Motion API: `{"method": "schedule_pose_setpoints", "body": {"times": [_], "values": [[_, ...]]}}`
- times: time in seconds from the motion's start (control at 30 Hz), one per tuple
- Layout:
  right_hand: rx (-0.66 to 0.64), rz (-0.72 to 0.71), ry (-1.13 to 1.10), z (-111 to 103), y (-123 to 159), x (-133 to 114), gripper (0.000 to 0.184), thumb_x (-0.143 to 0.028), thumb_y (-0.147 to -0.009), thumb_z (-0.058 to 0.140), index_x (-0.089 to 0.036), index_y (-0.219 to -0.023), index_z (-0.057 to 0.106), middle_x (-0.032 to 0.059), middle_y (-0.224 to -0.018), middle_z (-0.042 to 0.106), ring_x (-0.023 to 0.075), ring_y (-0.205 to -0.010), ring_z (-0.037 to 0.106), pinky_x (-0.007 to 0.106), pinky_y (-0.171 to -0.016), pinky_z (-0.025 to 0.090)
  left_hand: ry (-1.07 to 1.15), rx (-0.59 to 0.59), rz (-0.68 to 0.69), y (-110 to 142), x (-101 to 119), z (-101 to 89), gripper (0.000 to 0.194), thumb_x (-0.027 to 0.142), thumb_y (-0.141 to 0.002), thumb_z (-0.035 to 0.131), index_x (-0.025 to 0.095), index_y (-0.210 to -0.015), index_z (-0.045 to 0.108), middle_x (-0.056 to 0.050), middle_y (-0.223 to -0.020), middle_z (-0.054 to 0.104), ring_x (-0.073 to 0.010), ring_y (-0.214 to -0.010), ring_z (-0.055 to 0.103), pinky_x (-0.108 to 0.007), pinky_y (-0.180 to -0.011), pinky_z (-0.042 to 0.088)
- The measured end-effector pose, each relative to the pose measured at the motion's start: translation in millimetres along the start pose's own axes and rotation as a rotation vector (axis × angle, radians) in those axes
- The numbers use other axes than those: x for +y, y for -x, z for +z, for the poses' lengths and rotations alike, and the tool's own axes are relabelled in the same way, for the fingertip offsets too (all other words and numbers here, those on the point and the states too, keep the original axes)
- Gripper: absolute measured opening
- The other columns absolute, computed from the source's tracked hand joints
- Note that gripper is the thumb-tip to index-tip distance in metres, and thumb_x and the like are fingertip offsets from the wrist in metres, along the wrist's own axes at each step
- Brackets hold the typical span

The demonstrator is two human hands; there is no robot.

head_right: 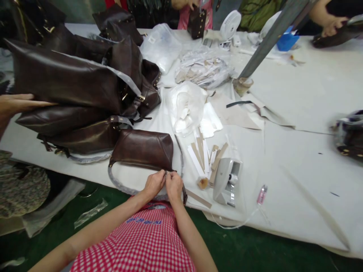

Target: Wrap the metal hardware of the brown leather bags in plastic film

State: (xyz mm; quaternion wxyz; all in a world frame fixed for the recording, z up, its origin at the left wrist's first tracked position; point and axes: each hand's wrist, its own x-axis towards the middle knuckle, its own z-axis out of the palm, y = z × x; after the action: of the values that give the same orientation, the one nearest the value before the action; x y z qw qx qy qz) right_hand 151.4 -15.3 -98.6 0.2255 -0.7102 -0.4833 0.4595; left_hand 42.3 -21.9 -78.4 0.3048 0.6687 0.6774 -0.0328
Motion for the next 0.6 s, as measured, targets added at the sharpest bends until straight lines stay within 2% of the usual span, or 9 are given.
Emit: {"method": "schedule_pose_setpoints", "body": {"times": [0.17,0.3,0.37,0.5,0.6], "values": [[0.010,-0.030,0.088,-2,-1,-2,0.025,-0.030,-0.081,0.050,-0.020,-0.070,0.069,0.0066,-0.067,0.069,0.0205,-0.067,0.061,0.027,-0.065,0.039,0.073,0.018,-0.001,1,-2,2.9,0.024,0.017,-0.091,0.041,0.017,-0.114,0.048,-0.009,-0.089,0.069,-0.0212,-0.083,0.065,-0.029,-0.075,0.045],[-0.008,-0.029,0.085,-2,0,0,0.026,-0.028,-0.082,0.048,-0.018,-0.071,0.070,0.0069,-0.068,0.069,0.0204,-0.068,0.061,0.027,-0.068,0.040,0.330,0.059,-0.027,1,-5,1.6,0.014,0.012,-0.084,0.049,0.019,-0.093,0.056,-0.006,-0.084,0.066,-0.0207,-0.085,0.062,-0.030,-0.080,0.044],[-0.016,-0.020,0.057,-2,-1,2,0.024,-0.026,-0.080,0.049,-0.019,-0.072,0.070,0.0070,-0.070,0.070,0.0206,-0.071,0.062,0.027,-0.070,0.040,0.409,0.084,-0.071,-2,-5,2.1,0.008,0.014,-0.083,0.050,0.019,-0.084,0.055,-0.005,-0.081,0.064,-0.0196,-0.083,0.061,-0.029,-0.079,0.043],[-0.017,0.039,-0.043,2,-4,11,0.018,-0.025,-0.075,0.053,-0.019,-0.073,0.070,0.0068,-0.074,0.070,0.0212,-0.076,0.062,0.027,-0.071,0.042,0.626,0.091,-0.219,-11,0,8.0,0.011,0.010,-0.080,0.048,0.017,-0.073,0.050,-0.001,-0.066,0.058,-0.0133,-0.064,0.056,-0.022,-0.061,0.042],[-0.027,0.125,-0.171,12,-6,18,0.014,-0.028,-0.072,0.056,-0.020,-0.069,0.066,0.0045,-0.069,0.068,0.0194,-0.070,0.062,0.027,-0.065,0.043,0.806,0.042,-0.334,-14,3,12.5,0.015,0.007,-0.078,0.044,0.018,-0.068,0.046,0.004,-0.053,0.050,-0.0083,-0.044,0.044,-0.019,-0.046,0.035]]}}
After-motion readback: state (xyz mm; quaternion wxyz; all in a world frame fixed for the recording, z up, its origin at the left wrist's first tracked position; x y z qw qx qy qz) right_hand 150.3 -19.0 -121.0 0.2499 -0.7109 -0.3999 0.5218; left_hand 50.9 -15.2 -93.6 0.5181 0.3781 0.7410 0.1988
